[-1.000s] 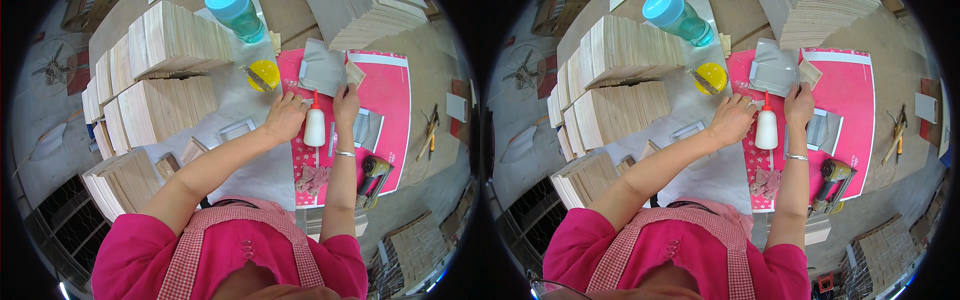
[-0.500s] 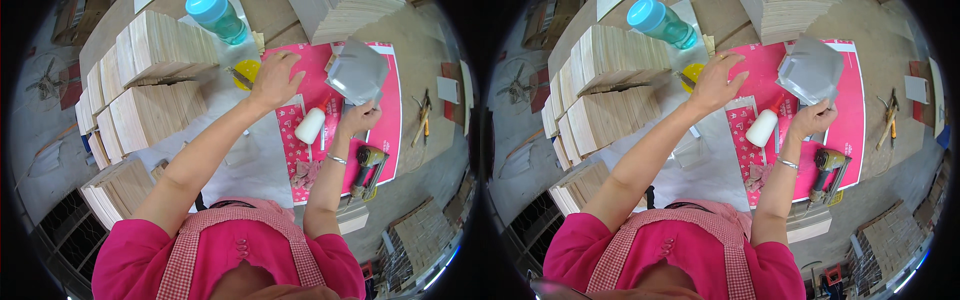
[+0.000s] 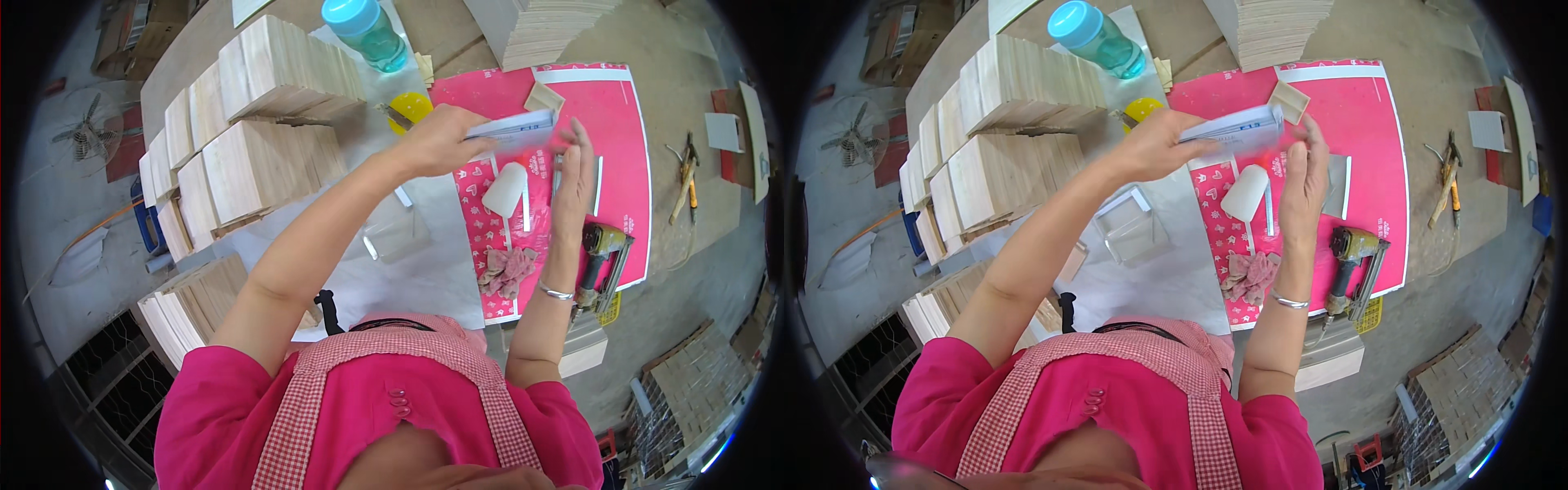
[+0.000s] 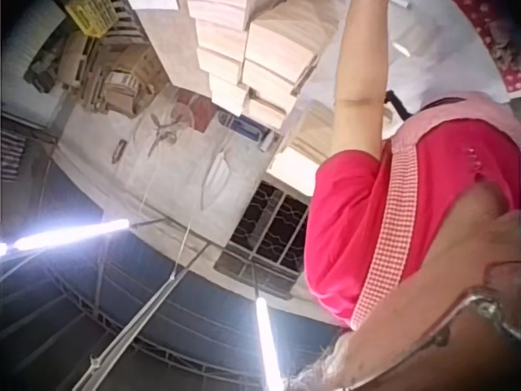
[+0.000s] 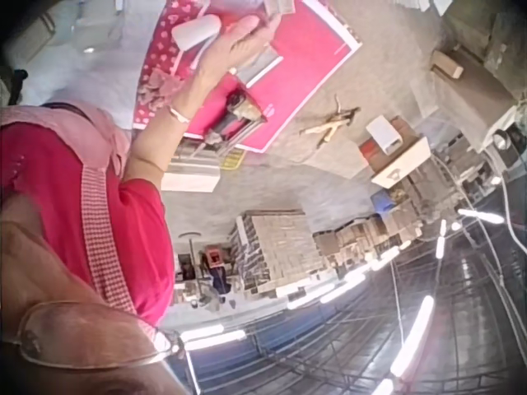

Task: Assembling a wooden box by applying glue, using a nail gun, and hammering pieces together.

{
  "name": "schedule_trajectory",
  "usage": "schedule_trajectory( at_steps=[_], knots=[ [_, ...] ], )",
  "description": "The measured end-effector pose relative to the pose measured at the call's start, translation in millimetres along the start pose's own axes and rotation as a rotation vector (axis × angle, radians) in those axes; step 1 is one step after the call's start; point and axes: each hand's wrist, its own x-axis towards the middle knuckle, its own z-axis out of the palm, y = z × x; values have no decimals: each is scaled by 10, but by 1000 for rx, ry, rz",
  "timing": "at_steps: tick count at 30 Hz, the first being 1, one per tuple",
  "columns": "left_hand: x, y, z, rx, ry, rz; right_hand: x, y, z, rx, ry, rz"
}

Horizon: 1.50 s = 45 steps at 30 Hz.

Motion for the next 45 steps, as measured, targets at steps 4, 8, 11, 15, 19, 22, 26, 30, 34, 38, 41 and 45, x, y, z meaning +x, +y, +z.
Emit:
schedule_trajectory(
  at_steps=[4,8,11,15,19,22,26,30,34,38,41,45],
  knots=[
    [-147,-47,-60,-868,-91,-204,1,18,-52,34,-187,-135],
    [-202,-145,-37,-1086,-51,-330,-67,15,-78,-95,-490,44],
    [-175,-183,-6,-800,48,-548,-93,142,-25,-161,-400,87],
    [-186,-202,89,-1218,217,-615,-119,227,17,-16,-255,166],
    [-335,-134,262,-1514,234,-606,-108,217,-16,-29,-275,214],
    [-310,-191,316,-1094,228,-673,-112,318,53,-237,-230,89],
    [-274,-189,417,-958,335,-673,-98,429,102,-275,-160,45],
    [-279,-106,446,-1463,402,-608,18,696,-7,-192,-68,-60],
    [-304,-64,568,-1671,459,-538,27,729,-48,-105,-62,-36],
    [-292,-145,593,-1558,559,-534,-102,443,119,-31,-148,148],
    [-286,-148,570,-1498,564,-577,-140,472,150,-111,-155,130],
    [-319,-66,508,-1482,455,-648,-111,642,126,-310,-77,-56]
  ],
)
